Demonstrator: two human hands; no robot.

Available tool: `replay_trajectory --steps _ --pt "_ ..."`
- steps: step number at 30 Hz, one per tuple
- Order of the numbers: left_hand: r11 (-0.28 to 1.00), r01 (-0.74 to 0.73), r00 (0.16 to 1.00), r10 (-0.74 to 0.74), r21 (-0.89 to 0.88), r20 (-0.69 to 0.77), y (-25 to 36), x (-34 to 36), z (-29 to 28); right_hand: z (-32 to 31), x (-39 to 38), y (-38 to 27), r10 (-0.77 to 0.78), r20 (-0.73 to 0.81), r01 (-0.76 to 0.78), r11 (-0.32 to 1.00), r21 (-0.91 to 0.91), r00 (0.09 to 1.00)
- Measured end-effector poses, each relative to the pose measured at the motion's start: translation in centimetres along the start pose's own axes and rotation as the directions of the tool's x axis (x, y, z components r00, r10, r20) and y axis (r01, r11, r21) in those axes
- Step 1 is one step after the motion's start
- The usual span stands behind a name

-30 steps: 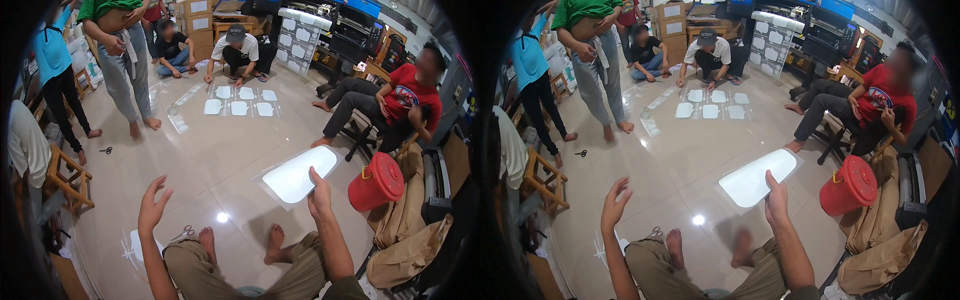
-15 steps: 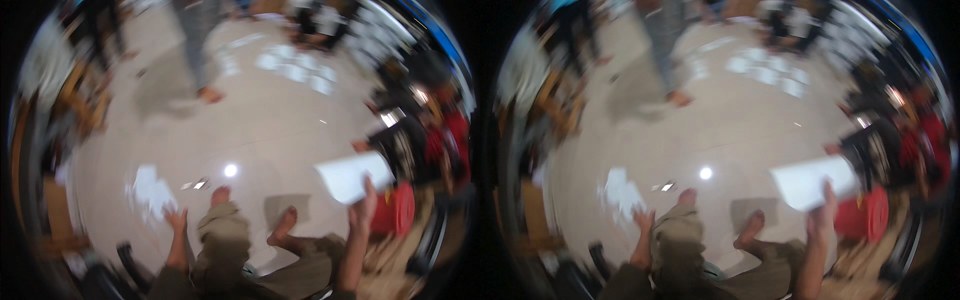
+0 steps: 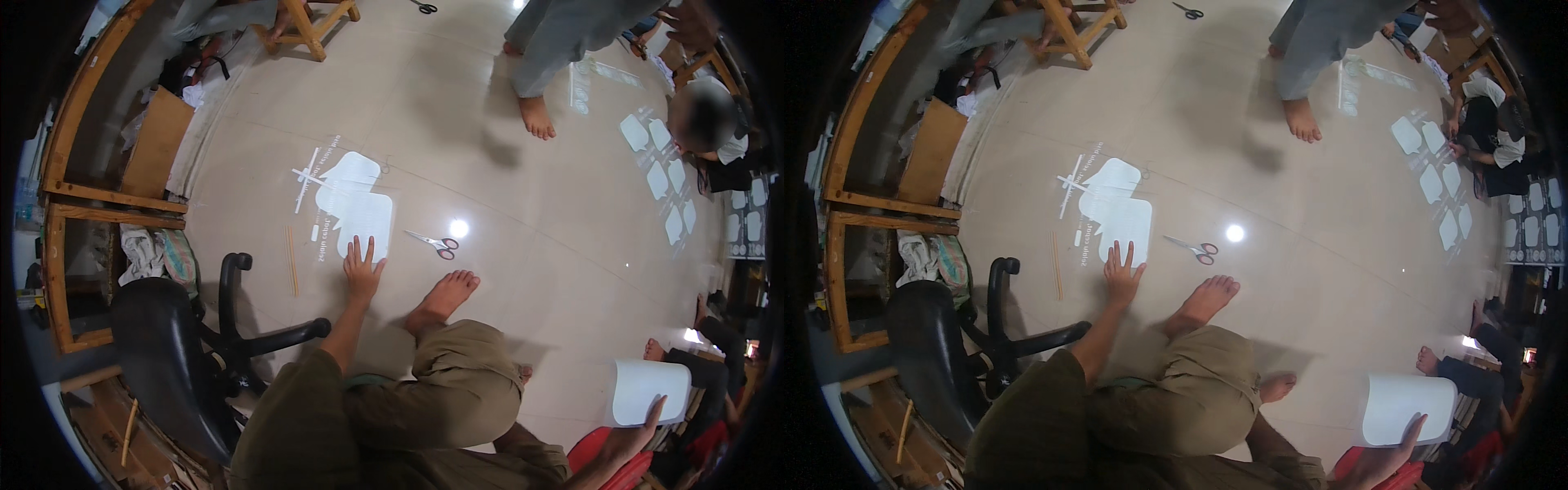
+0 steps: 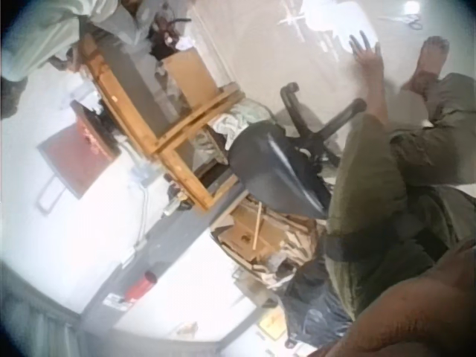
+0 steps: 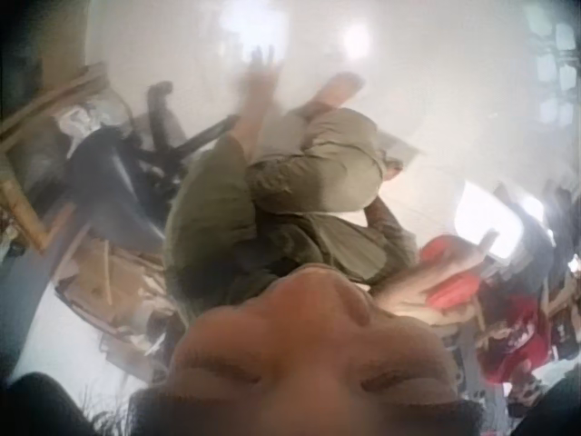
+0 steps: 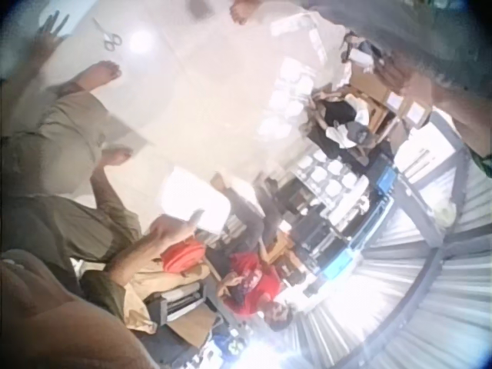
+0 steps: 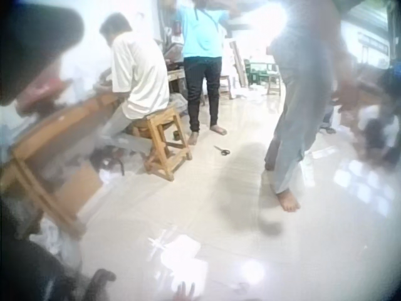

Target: The person retrieves a large printed sheet from a machine, unrolls it, and places it on the floor. They then sit on the floor and handle several smaller cut pieces of the printed sheet, peeling back layers and smoothing them out.

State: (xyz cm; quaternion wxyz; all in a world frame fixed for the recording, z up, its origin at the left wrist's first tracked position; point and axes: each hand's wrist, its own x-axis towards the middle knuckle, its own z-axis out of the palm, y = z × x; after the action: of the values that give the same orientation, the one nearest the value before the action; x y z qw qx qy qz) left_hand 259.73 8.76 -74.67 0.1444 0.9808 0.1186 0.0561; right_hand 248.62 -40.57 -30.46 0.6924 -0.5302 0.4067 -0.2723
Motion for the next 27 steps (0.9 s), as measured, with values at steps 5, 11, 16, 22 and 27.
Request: replay_trajectory --steps 5,11,16,22,27 --pt "0.998 -0.003 0.998 -0.002 0.069 0.066 -1.9 -1.2 -1.7 0.8 0.1 0.4 -0.016 -0.022 0.016 1.000 -0.027 1.000" --pt "0.984 0.175 0.979 -0.173 -0.014 0.105 -3.7 -5.6 -2.0 -0.7 1.7 0.6 -0.011 -0.004 0.011 1.000 0.008 1.000" --pt "0.907 0.345 0.933 -0.301 -0.243 0.198 -4.7 -7.7 -1.5 0.7 1.0 0.6 -0.062 -0.020 0.060 0.997 -0.056 0.998" --pt "0.877 0.390 0.920 -0.357 -0.280 0.162 -1.1 -5.7 -4.0 -1.0 1.9 0.2 -0.002 0.145 0.001 1.000 0.007 0.989" --pt "0.764 0.573 0.799 -0.602 -0.298 -0.007 -6.2 -7.0 -3.9 -2.3 3.2 0.6 -0.011 0.242 0.014 1.000 -0.012 0.970"
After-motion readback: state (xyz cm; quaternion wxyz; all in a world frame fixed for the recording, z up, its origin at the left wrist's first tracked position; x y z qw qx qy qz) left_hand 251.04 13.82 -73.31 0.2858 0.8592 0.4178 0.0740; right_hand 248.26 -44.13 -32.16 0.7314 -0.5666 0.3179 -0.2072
